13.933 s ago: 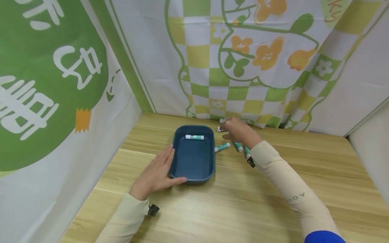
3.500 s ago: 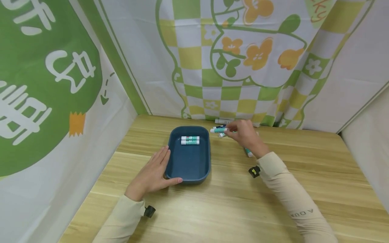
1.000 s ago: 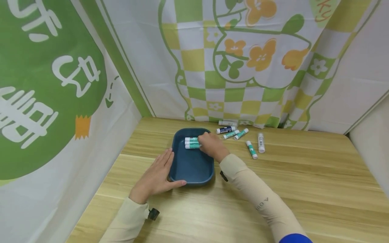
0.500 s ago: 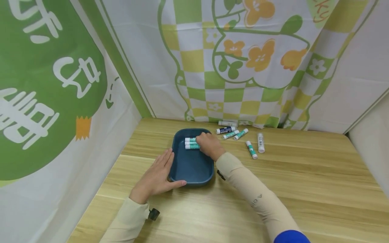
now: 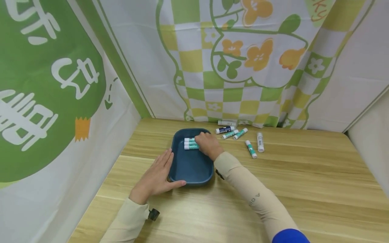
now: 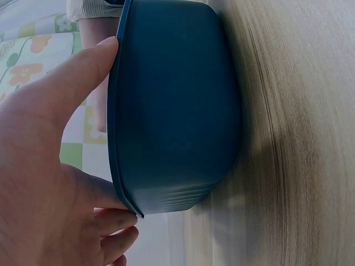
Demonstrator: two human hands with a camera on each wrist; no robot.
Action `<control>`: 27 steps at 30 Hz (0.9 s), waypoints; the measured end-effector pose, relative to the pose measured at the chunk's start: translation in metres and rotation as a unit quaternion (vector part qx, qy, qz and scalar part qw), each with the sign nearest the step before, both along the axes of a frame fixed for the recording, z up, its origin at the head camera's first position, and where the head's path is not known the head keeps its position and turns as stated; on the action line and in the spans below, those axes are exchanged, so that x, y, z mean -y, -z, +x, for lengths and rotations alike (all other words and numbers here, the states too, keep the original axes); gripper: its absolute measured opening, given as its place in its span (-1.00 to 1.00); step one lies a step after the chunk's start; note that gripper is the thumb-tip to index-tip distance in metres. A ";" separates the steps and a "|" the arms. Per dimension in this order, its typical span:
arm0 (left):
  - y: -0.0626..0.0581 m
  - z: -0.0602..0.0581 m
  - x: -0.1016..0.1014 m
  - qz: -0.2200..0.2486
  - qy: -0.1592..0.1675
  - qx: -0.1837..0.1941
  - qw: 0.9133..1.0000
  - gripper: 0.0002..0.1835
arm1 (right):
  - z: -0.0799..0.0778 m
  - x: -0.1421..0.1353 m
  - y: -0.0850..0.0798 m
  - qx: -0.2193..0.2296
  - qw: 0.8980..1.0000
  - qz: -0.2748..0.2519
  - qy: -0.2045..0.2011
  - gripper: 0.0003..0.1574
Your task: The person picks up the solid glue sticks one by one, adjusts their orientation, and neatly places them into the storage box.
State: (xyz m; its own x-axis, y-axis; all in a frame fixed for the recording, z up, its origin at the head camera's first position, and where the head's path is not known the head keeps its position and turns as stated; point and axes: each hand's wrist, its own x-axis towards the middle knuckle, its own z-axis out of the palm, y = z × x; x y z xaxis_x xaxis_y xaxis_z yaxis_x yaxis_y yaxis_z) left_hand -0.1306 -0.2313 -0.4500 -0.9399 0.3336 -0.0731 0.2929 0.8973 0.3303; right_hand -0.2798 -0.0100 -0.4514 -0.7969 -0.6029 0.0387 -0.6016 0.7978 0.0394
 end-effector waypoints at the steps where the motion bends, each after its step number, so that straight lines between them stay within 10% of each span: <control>1: 0.000 0.000 0.000 0.000 0.000 -0.001 1.000 0.34 | 0.000 0.000 -0.002 -0.001 1.000 -0.001 0.001 -0.92; 18: 0.001 0.000 0.000 0.004 -0.001 -0.009 1.000 0.35 | 0.019 -0.051 -0.050 0.047 0.990 -0.132 -0.004 -0.81; 27: 0.003 0.000 0.000 0.002 0.000 -0.012 1.000 0.35 | 0.022 -0.099 -0.048 0.020 0.988 -0.154 0.018 -0.85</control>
State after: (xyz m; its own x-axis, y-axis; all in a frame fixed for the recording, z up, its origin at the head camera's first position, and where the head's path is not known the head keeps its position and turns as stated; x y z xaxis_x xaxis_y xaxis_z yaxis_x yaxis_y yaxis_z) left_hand -0.1306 -0.2310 -0.4525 -0.9413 0.3338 -0.0495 0.3005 0.8960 0.3269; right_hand -0.2579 0.0891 -0.4037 -0.8219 -0.5390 0.1842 -0.5693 0.7886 -0.2324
